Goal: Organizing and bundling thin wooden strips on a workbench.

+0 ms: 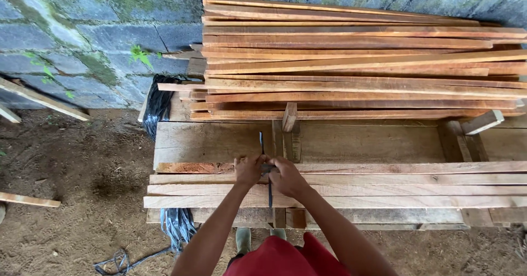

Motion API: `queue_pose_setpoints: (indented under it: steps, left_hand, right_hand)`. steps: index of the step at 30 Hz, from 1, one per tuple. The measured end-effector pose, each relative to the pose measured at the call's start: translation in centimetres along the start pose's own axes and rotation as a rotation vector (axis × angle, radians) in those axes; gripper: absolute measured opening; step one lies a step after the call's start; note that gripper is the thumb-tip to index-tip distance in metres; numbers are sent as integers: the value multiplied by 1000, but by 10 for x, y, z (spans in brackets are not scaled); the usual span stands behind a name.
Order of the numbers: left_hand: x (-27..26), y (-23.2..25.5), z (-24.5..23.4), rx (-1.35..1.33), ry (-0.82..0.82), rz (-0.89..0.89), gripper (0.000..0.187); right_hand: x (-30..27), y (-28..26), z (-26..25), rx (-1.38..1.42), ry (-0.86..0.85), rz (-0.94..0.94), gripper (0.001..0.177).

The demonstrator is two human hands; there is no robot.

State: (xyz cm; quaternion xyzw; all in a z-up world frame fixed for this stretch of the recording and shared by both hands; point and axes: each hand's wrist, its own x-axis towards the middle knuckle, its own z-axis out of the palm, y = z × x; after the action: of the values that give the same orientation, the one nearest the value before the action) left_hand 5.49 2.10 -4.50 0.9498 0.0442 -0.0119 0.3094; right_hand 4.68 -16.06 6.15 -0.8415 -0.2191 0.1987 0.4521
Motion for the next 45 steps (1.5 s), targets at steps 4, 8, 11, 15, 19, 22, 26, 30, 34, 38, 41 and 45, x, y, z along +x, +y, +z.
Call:
queue_pose_setpoints:
  steps: [4,8,11,15,19,22,26,30,34,38,41,45]
  left_hand:
    - [11,-11,14,-44,100,-15,47]
    - [6,19,-24,-87,-157,-112,58]
    - [-3,38,-47,-120,-165,-70,48]
    - [-3,42,-53,-254,-148,-67,29]
    - [3,24,-49,-282,-240,-12,28]
    - [9,14,-39,-349,-253,-23,22]
    - [9,14,-43,-231,-250,-22,24]
    - [11,6,-33,-186,-255,-40,30]
    - [5,21,-50,-231,-262,-40,31]
    - [3,29,-58,-279,-275,-53,32]
    - [9,22,-44,-233,-272,-83,33]
    - [11,22,-46,-254,-268,-90,33]
  right_hand:
    - [4,30,8,204,27,124,60]
    - [4,19,3,466,163,69,31]
    - [4,14,1,577,215,77,27]
    - [-5,-29,-15,628,255,40,25]
    - [6,-21,-17,519,182,26,27]
    - [25,-11,-14,280,140,110,51]
    - [58,-1,-9,223,77,112,36]
    - [74,-5,-1,331,63,23,28]
    - [64,-25,-16,191,114,13,39]
    - [38,8,-17,-93,121,-83,39]
    - [18,18,-13,-331,99,-184,32]
    - [8,21,-1,-703,190,-409,37]
